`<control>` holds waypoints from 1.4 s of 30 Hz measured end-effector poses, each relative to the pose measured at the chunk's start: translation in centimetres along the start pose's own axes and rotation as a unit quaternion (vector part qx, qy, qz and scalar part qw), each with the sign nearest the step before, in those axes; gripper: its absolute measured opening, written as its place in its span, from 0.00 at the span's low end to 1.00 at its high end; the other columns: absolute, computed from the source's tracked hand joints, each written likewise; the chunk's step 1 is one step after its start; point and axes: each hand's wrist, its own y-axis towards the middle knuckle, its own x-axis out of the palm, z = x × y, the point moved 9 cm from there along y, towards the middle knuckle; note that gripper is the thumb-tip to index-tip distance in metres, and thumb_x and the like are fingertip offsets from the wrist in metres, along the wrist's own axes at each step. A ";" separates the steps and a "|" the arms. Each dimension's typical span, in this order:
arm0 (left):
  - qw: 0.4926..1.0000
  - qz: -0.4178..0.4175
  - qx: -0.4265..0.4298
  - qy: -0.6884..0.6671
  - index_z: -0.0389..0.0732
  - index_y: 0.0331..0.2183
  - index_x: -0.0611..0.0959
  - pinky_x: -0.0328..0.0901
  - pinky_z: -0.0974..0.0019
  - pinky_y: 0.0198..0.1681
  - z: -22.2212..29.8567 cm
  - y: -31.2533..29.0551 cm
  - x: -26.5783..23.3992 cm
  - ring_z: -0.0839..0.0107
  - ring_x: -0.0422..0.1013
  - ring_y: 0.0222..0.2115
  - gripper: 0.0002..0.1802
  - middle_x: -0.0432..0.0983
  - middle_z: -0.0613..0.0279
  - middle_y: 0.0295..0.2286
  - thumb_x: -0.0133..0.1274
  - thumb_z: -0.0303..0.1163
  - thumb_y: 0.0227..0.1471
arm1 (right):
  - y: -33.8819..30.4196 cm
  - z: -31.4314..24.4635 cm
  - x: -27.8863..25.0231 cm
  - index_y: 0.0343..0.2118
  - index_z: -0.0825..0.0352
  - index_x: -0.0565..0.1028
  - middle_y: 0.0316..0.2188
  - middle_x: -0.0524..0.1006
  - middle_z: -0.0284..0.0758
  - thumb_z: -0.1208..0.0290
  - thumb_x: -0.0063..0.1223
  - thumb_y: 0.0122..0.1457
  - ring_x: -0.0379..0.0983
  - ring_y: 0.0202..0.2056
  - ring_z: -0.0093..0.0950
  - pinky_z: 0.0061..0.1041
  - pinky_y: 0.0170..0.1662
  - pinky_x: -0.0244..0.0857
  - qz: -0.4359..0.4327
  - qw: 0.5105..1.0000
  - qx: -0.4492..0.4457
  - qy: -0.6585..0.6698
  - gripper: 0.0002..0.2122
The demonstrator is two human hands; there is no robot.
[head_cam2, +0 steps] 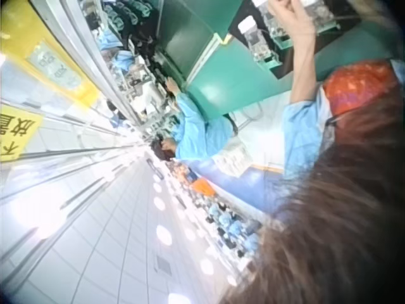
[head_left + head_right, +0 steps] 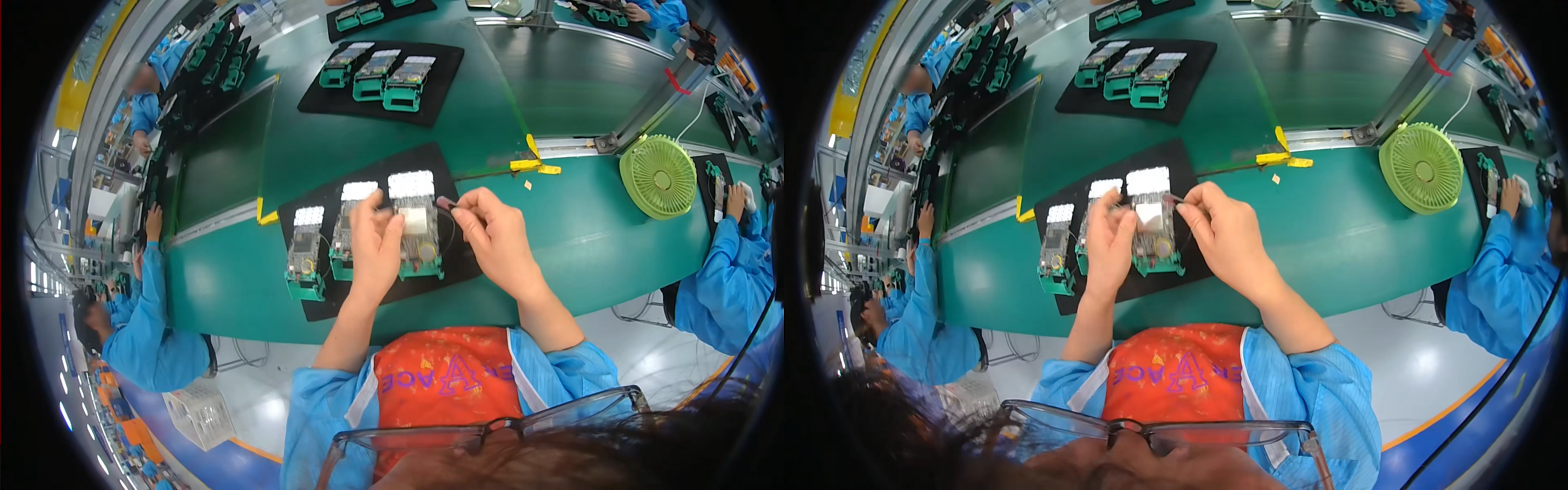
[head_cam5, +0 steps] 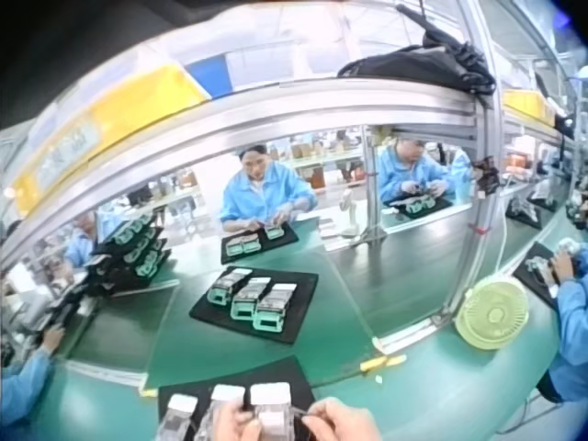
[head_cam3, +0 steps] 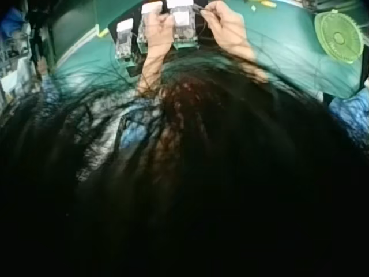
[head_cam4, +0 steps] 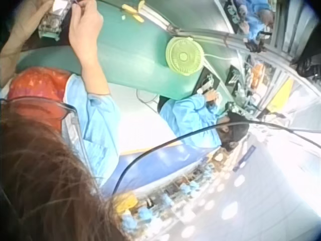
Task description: The person is assembling electronic components onto small circuit boards on a factory assembly line.
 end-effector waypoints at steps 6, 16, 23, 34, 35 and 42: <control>0.966 -0.112 0.063 -0.224 0.33 0.58 0.60 0.60 0.55 0.54 9.1 0.6 0.5 0.49 0.68 0.49 0.36 0.61 0.44 0.54 0.44 0.50 0.59 | 0.5 1.8 0.5 0.29 0.71 0.70 0.14 0.69 0.37 0.75 0.52 0.58 0.64 0.15 0.24 0.24 0.20 0.57 0.013 1.000 -0.001 0.008 0.05; 0.720 -0.429 0.088 -0.538 0.42 0.63 0.34 0.51 0.24 0.52 23.3 -4.8 0.1 0.30 0.61 0.50 0.52 0.37 0.33 0.61 0.37 0.65 0.55 | 1.6 3.3 2.5 0.30 0.71 0.70 0.15 0.70 0.31 0.73 0.50 0.60 0.62 0.18 0.16 0.19 0.22 0.56 -0.012 1.000 0.026 -0.003 0.06; 0.700 -0.449 0.118 -0.544 0.43 0.63 0.34 0.50 0.25 0.53 24.3 -5.5 0.2 0.32 0.62 0.49 0.52 0.38 0.34 0.60 0.38 0.65 0.55 | 0.8 5.5 2.2 0.31 0.71 0.71 0.15 0.69 0.30 0.73 0.51 0.60 0.61 0.18 0.16 0.19 0.22 0.55 -0.036 0.987 0.116 0.105 0.06; 0.701 -0.435 0.150 -0.545 0.43 0.63 0.35 0.50 0.26 0.54 23.2 -6.5 -1.5 0.35 0.64 0.48 0.52 0.40 0.37 0.60 0.39 0.65 0.55 | 1.1 3.8 2.6 0.31 0.70 0.71 0.16 0.71 0.28 0.74 0.51 0.60 0.62 0.19 0.14 0.17 0.23 0.57 -0.017 0.998 0.062 0.021 0.05; 0.699 -0.436 0.153 -0.546 0.43 0.63 0.35 0.50 0.26 0.54 23.1 -6.5 -1.5 0.36 0.64 0.48 0.52 0.40 0.37 0.60 0.39 0.65 0.55 | 1.2 3.8 2.6 0.31 0.70 0.71 0.16 0.71 0.28 0.74 0.51 0.60 0.62 0.19 0.14 0.17 0.23 0.57 -0.019 0.998 0.052 0.016 0.05; 0.687 -0.446 0.175 -0.546 0.44 0.63 0.35 0.49 0.27 0.54 22.9 -6.4 -1.6 0.38 0.65 0.47 0.52 0.42 0.39 0.60 0.39 0.64 0.55 | 1.6 4.7 3.3 0.32 0.70 0.70 0.18 0.70 0.25 0.73 0.49 0.62 0.62 0.21 0.12 0.14 0.25 0.55 -0.027 0.999 0.040 0.017 0.06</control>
